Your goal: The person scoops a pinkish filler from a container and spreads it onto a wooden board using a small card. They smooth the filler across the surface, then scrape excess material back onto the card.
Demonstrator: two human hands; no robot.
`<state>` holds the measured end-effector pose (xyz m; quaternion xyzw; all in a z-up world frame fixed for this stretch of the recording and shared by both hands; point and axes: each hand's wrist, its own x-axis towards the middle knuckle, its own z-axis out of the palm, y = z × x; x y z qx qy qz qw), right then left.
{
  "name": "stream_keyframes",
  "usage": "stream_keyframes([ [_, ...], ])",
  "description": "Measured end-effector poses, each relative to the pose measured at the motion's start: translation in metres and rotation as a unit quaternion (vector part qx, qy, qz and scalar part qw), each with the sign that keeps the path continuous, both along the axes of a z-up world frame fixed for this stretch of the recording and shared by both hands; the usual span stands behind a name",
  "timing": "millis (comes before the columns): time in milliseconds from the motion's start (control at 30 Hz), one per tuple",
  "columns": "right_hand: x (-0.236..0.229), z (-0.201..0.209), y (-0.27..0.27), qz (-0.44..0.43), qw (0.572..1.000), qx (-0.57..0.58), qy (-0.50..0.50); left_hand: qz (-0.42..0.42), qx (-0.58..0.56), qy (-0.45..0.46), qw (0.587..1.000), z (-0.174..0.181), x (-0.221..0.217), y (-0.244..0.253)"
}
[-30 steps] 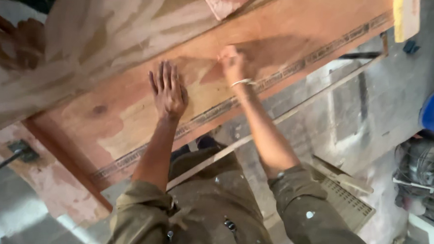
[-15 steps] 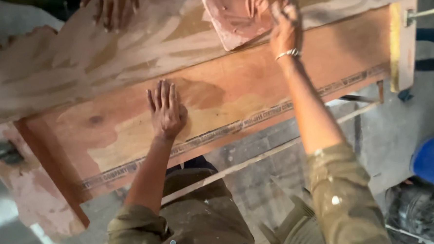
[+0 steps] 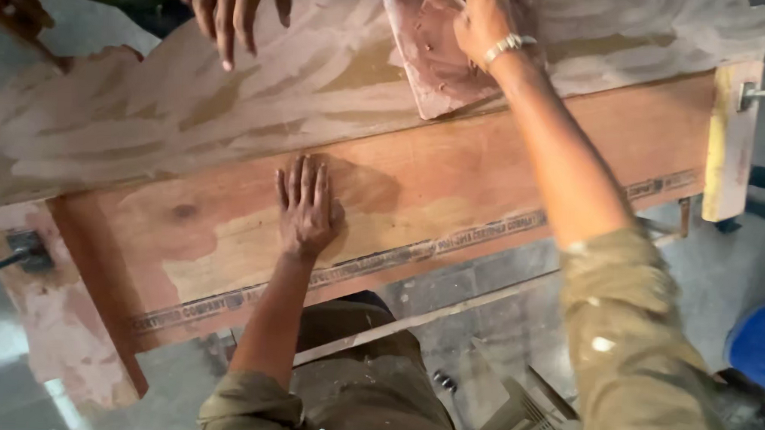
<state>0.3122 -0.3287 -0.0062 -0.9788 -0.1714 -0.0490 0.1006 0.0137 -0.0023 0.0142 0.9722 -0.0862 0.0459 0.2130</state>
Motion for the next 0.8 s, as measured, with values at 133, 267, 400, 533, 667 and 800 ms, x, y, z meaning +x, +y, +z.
stream_keyframes([
  [133, 0.012, -0.022, 0.042, -0.048, 0.998, 0.041, 0.03, 0.004, 0.001, 0.004, 1.0, -0.009, -0.003, 0.002],
  [267, -0.006, -0.007, 0.026, 0.018, 0.987, 0.017, 0.159, 0.001, -0.011, 0.009, 1.0, -0.011, -0.005, 0.005],
  [400, 0.004, -0.003, 0.003, 0.014, 0.997, 0.076, -0.009, -0.009, 0.0, -0.011, 1.0, 0.0, 0.0, 0.004],
  [533, -0.038, -0.025, 0.022, 0.071, 0.995, 0.076, -0.01, -0.008, -0.009, 0.017, 1.0, 0.007, 0.003, 0.002],
  [667, -0.039, -0.011, 0.02, 0.015, 0.995, 0.058, 0.073, -0.008, -0.011, 0.012, 1.0, -0.014, -0.004, 0.006],
  [800, 0.014, -0.013, 0.025, -0.041, 0.999, 0.035, -0.001, -0.017, -0.033, -0.024, 0.999, -0.021, -0.009, 0.006],
])
